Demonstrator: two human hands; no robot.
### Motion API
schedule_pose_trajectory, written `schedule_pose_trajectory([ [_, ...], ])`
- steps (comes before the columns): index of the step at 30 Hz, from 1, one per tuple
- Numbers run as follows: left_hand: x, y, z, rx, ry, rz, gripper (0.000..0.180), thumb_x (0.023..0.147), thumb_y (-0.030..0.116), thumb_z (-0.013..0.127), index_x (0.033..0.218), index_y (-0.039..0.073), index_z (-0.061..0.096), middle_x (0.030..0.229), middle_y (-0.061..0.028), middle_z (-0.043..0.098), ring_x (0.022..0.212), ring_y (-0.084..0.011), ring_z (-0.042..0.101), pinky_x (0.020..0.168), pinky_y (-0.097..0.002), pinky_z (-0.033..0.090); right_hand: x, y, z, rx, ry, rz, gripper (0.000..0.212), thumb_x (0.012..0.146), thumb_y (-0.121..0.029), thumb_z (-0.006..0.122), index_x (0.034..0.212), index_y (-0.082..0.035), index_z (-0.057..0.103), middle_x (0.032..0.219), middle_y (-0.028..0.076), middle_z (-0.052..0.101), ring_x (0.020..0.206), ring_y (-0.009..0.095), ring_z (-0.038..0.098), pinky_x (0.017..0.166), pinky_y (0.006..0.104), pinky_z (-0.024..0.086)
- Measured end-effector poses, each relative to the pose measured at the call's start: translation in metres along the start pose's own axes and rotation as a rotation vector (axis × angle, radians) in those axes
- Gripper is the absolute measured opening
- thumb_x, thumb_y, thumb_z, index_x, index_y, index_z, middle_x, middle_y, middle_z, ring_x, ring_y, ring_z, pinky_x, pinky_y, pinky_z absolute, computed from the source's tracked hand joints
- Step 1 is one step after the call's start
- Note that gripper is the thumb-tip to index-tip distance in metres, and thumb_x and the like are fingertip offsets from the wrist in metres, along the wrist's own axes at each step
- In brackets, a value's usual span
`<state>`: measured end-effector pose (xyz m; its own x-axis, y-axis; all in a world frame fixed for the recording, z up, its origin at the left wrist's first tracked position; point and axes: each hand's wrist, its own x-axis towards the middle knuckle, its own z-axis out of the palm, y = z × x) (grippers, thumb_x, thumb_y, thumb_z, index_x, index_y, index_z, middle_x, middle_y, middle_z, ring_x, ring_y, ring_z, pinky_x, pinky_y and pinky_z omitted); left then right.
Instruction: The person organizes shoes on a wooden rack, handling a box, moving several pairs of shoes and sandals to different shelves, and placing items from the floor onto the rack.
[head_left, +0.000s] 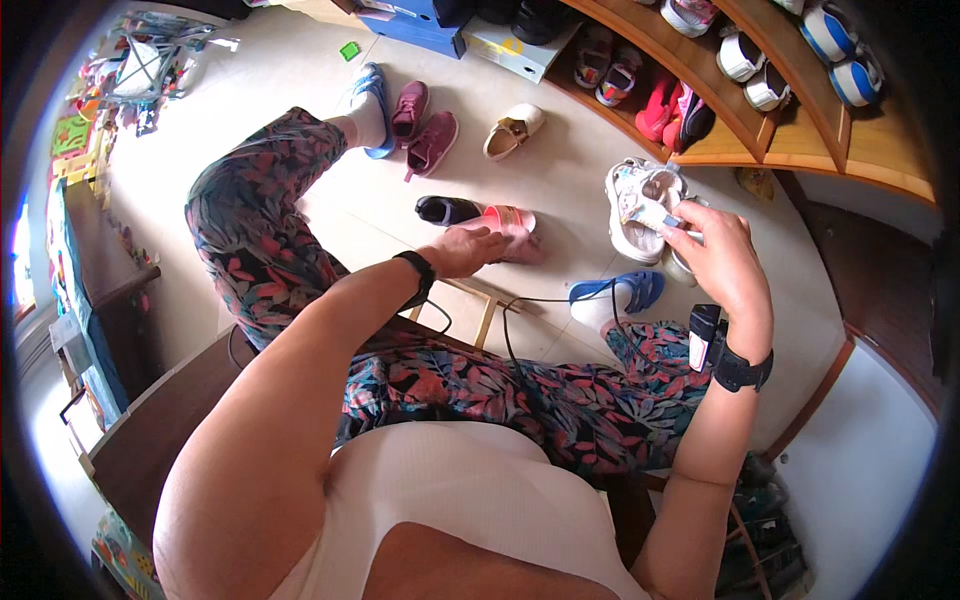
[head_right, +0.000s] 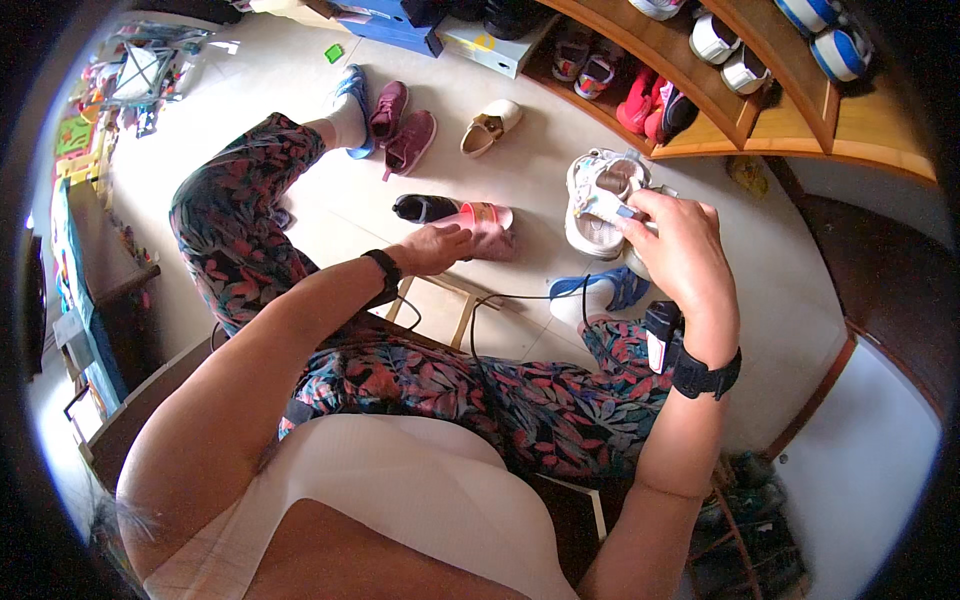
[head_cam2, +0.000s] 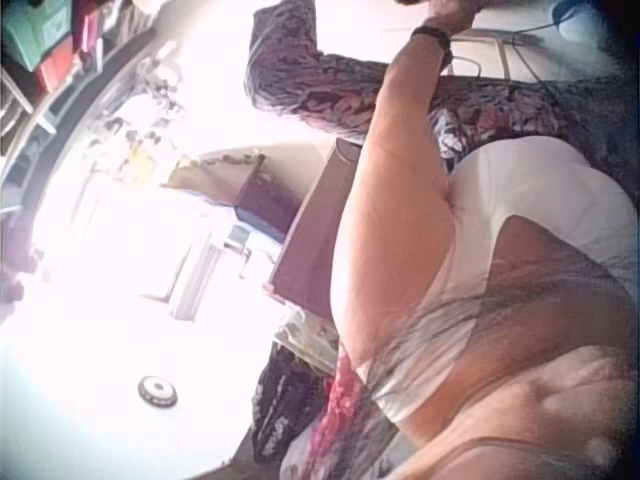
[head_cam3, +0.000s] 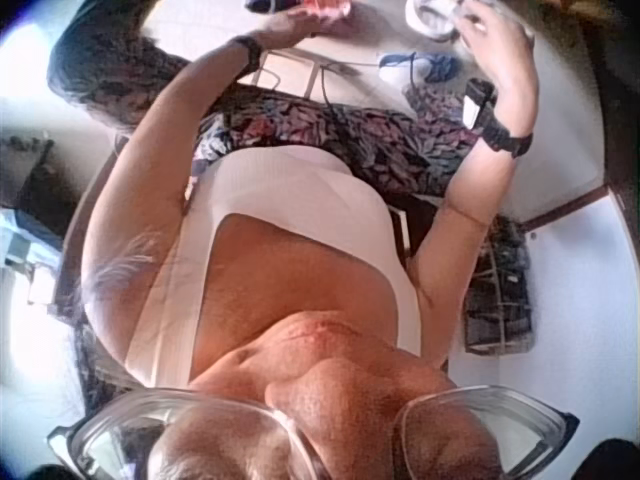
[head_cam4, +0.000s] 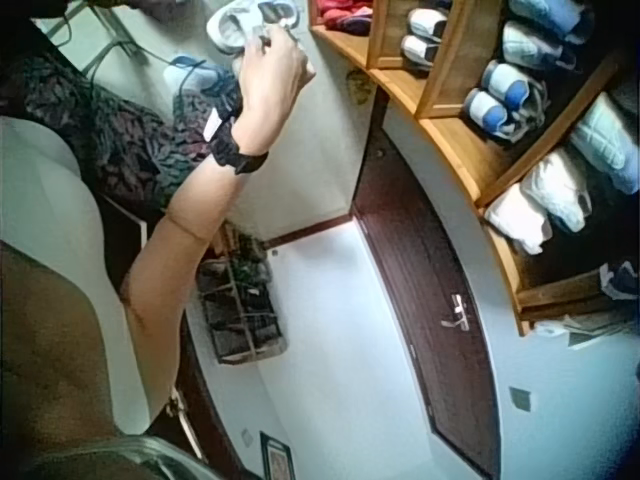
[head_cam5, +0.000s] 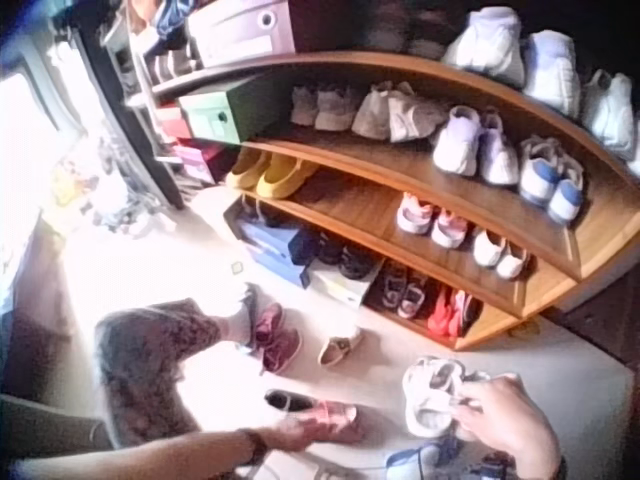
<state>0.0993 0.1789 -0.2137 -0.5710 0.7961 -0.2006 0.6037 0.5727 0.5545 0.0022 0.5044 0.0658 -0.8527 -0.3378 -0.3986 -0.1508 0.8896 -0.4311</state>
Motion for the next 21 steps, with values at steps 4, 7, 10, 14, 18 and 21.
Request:
schedule_pose_trajectory([
  [4, 0.019, 0.018, 0.018, 0.029, -0.107, -0.271, 0.062, 0.078, 0.025, 0.069, 0.136, 0.032, 0.047, 0.122, -0.0109, 0.049, 0.114, -0.0345, 0.049, 0.089, -0.0457, 0.047, -0.01, 0.011, 0.0, 0.008, 0.004, 0.04, 0.017, 0.087, -0.021, 0.063, 0.09, -0.004, 0.062, 0.079, 0.015, 0.065, 0.081, 0.034, 0.062, 0.082, 0.0404, 0.04],
  [7, 0.025, 0.012, 0.047, -0.102, -0.025, -0.397, 0.068, 0.073, 0.011, 0.07, 0.133, 0.037, 0.052, 0.132, -0.0143, 0.044, 0.123, -0.0371, 0.041, 0.101, -0.0484, 0.039, -0.005, 0.005, 0.002, -0.011, -0.018, 0.017, 0.017, 0.086, -0.02, 0.063, 0.091, -0.004, 0.063, 0.08, 0.016, 0.065, 0.081, 0.034, 0.062, 0.083, 0.0399, 0.04],
  [10, 0.044, 0.006, 0.046, -0.437, 0.112, -0.24, 0.064, 0.077, -0.005, 0.062, 0.135, 0.019, 0.052, 0.133, -0.0129, 0.051, 0.124, -0.03, 0.048, 0.105, -0.0401, 0.039, -0.004, 0.008, 0.008, 0.014, 0.02, 0.002, 0.018, 0.086, -0.021, 0.063, 0.092, -0.003, 0.064, 0.081, 0.017, 0.065, 0.08, 0.034, 0.062, 0.085, 0.0392, 0.039],
  [14, 0.06, 0.04, 0.025, -0.492, 0.062, 0.085, 0.068, 0.076, -0.001, 0.064, 0.14, 0.016, 0.045, 0.139, -0.012, 0.049, 0.126, -0.0284, 0.048, 0.105, -0.0399, 0.042, -0.004, 0.012, 0.007, 0.0, -0.02, 0.045, 0.02, 0.086, -0.022, 0.063, 0.091, -0.003, 0.064, 0.08, 0.018, 0.065, 0.081, 0.033, 0.063, 0.086, 0.0387, 0.039],
  [18, 0.039, 0.011, 0.016, -0.552, -0.063, -0.357, 0.048, 0.073, -0.005, 0.054, 0.119, 0.009, 0.056, 0.116, -0.0134, 0.06, 0.113, -0.0342, 0.055, 0.095, -0.0418, 0.047, -0.002, 0.013, 0.007, -0.006, -0.004, 0.047, 0.021, 0.086, -0.023, 0.063, 0.092, -0.002, 0.064, 0.081, 0.019, 0.065, 0.082, 0.035, 0.062, 0.084, 0.0398, 0.04],
  [21, -0.01, -0.063, 0.032, 0.117, -0.101, -0.717, 0.021, 0.073, 0.009, 0.063, 0.093, 0.01, 0.069, 0.096, -0.0105, 0.065, 0.099, -0.0297, 0.062, 0.079, -0.0417, 0.052, 0.002, 0.011, 0.008, -0.003, -0.002, 0.024, 0.021, 0.086, -0.022, 0.064, 0.091, -0.002, 0.064, 0.08, 0.019, 0.065, 0.081, 0.036, 0.062, 0.082, 0.0405, 0.042],
])
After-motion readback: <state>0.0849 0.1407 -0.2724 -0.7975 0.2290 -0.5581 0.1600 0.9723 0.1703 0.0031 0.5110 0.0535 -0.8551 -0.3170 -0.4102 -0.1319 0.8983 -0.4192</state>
